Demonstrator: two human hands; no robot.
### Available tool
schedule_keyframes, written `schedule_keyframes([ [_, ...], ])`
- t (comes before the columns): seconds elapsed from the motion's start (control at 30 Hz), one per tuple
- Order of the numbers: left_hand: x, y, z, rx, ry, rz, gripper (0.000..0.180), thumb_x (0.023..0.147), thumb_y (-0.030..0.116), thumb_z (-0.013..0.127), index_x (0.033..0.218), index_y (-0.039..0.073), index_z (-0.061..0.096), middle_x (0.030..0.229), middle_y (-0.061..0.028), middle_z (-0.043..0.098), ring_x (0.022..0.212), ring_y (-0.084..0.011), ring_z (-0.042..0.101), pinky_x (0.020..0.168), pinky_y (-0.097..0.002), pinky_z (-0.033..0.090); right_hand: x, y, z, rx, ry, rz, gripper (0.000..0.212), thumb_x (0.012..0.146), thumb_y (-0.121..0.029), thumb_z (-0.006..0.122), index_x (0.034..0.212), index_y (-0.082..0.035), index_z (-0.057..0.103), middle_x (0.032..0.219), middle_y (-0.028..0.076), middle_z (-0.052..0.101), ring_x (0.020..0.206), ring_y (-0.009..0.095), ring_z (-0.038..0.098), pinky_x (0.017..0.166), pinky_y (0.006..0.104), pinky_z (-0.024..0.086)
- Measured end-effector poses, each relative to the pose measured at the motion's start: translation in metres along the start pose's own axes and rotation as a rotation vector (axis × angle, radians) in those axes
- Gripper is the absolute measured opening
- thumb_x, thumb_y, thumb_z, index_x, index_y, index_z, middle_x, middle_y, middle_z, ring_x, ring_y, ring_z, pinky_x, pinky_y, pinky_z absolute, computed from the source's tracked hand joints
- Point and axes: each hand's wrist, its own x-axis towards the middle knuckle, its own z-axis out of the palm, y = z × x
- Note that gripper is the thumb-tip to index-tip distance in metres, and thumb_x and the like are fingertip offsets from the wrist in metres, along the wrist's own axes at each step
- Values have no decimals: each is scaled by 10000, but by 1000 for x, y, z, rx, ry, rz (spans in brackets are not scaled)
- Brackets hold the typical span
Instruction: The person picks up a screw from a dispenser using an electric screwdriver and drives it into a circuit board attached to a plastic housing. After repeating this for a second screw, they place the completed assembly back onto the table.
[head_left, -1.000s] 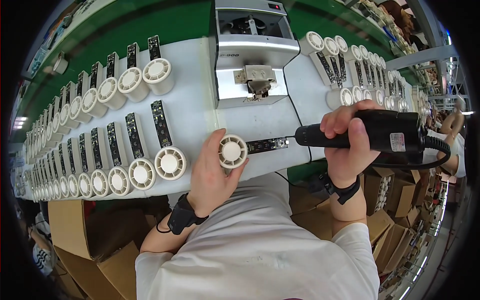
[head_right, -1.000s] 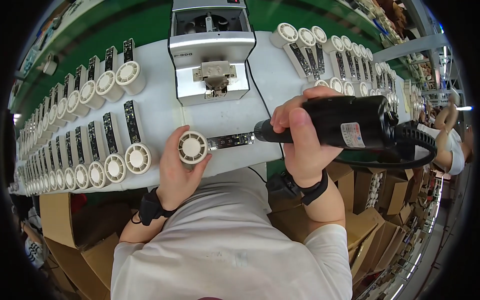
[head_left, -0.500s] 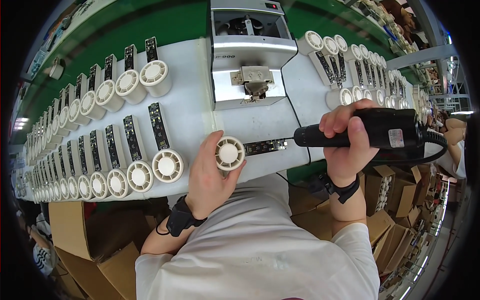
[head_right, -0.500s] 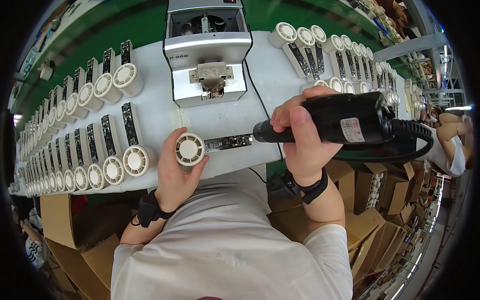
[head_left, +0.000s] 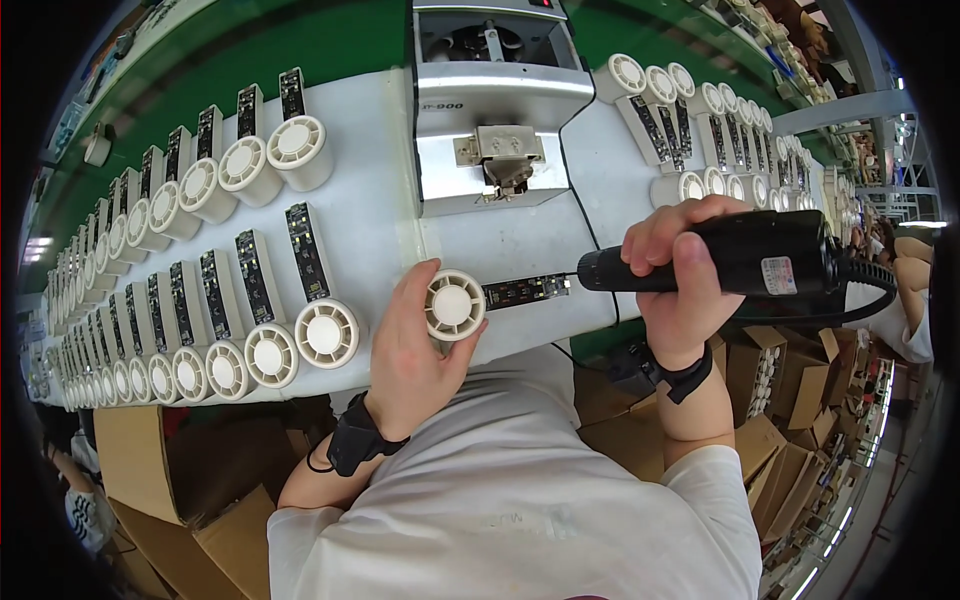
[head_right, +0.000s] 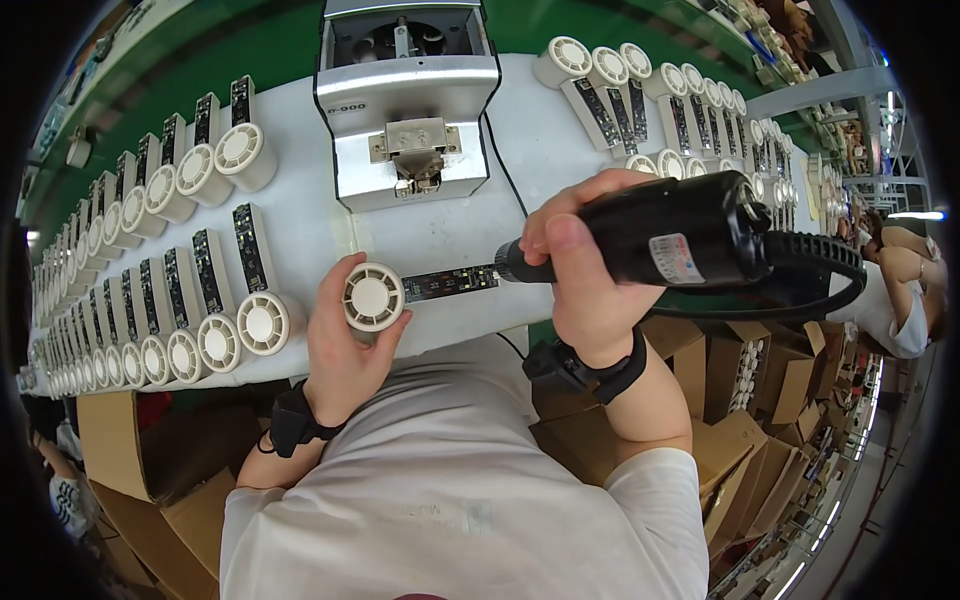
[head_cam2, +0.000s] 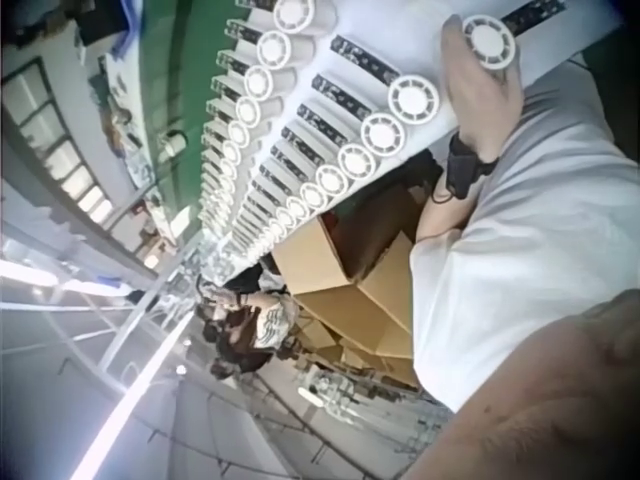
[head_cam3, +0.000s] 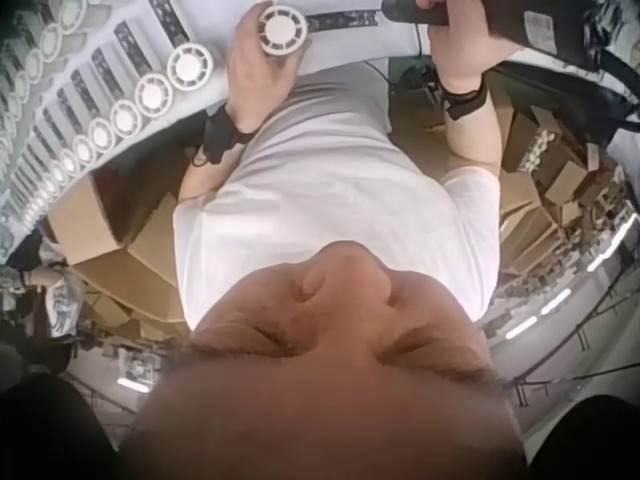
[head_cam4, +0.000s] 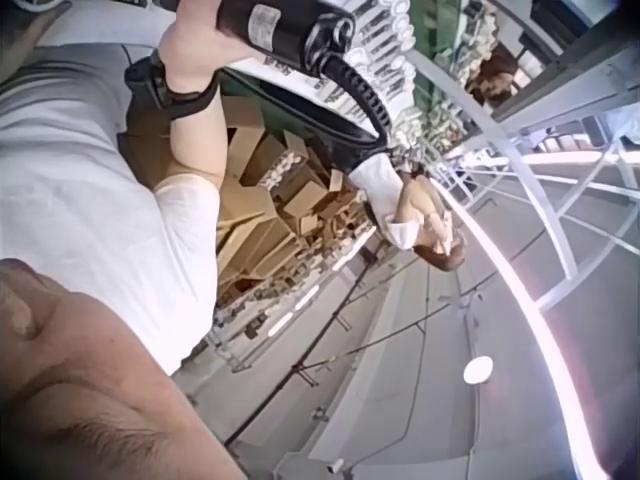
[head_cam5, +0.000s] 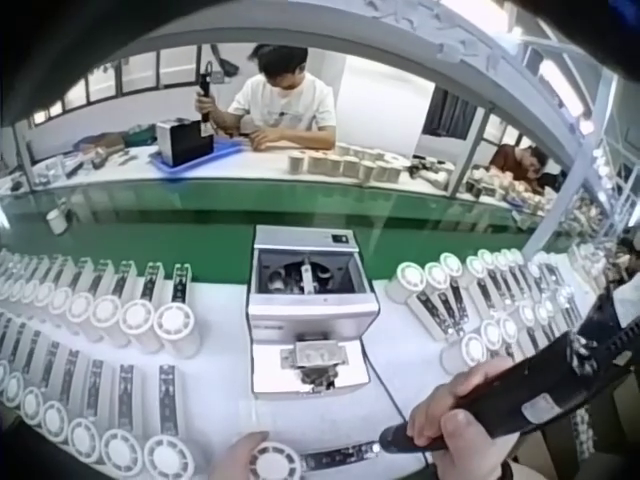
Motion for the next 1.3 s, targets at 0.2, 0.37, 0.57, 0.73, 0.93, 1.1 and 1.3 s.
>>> schedule_keyframes([
  [0.2,-1,0,1,14,9,1,678,767,58,779,1322,-43,403,1224,-215,555,1016,-328,621,854,-369,507,-2,2,2,-18,1,-5,204,883,-103,584,1041,-63,461,701,55,497,584,159,482,575,348,453],
  [0.37,0,0,2,-4,14,-3,671,768,54,775,1320,-43,406,1222,-217,554,1014,-332,621,851,-370,509,-2,6,2,33,6,-2,257,859,-39,624,1054,-28,456,703,83,551,588,158,529,579,320,484],
  [0.57,0,1,1,2,23,5,673,758,58,779,1309,-43,406,1212,-226,550,1003,-356,617,843,-384,511,11,-5,5,-60,-147,50,278,880,-111,592,1125,-59,472,710,54,502,589,167,482,604,356,454],
  [0.73,-1,-1,1,9,34,10,676,755,73,782,1302,-42,403,1202,-231,549,1002,-374,610,840,-399,510,39,-16,39,64,-100,-113,292,886,-105,584,1151,-49,474,701,61,508,598,176,487,616,362,454],
  [0.93,1,3,-1,-5,35,18,672,760,83,779,1301,-43,402,1194,-231,549,1004,-381,606,847,-404,508,58,-2,68,-17,-160,-279,250,893,-68,559,1122,-15,474,699,77,536,615,176,506,625,363,473],
  [1.1,0,2,1,-7,42,25,664,761,86,778,1297,-43,408,1180,-228,551,999,-383,606,847,-404,506,64,-4,77,-153,-149,-164,246,889,-53,548,1116,-2,468,708,81,545,621,170,514,618,353,481],
  [1.3,0,1,-1,6,32,14,653,762,86,778,1293,-42,418,1170,-223,555,996,-377,606,841,-404,507,42,-17,55,-53,-105,-25,257,885,-76,563,1124,-43,473,706,61,516,609,160,493,596,335,465],
])
